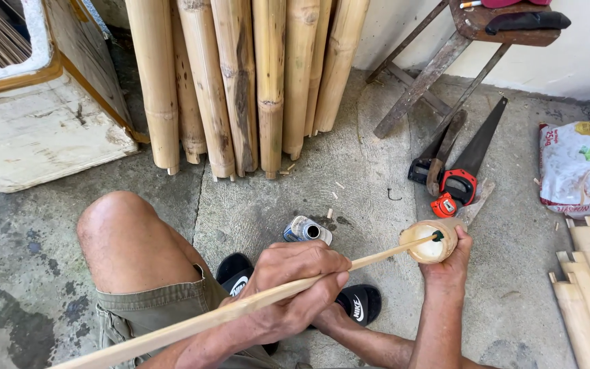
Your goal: Apply adhesive to bamboo segments using a thin applicator stick to prepare them for furniture assembly.
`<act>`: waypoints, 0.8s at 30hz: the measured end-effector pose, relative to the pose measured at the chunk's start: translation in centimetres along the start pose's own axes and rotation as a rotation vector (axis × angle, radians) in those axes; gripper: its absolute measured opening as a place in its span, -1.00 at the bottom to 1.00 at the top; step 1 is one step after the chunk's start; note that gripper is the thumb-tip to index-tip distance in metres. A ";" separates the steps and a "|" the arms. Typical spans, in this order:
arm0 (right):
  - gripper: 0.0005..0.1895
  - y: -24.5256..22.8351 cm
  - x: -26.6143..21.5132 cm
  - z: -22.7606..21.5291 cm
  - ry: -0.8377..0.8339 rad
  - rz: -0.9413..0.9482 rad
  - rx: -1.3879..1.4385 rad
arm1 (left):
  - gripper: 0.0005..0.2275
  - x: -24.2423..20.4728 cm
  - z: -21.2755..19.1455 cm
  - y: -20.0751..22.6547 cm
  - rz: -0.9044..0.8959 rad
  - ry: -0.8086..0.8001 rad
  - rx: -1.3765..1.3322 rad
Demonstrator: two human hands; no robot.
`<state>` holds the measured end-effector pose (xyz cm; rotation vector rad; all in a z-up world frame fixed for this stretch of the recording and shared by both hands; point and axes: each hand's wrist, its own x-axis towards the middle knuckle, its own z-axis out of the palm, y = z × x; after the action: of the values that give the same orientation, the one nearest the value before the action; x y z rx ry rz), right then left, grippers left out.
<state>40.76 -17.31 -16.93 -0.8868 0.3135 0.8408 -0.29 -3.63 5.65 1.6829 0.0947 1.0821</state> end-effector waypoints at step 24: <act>-0.47 -22.9 -16.1 -3.7 -0.186 -0.629 -0.113 | -0.94 -3.6 -11.5 -2.8 -0.334 0.642 -0.184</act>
<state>48.01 -36.40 2.55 -0.9313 -0.1779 0.3511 -9.11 3.92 1.29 1.0573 0.6432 1.2868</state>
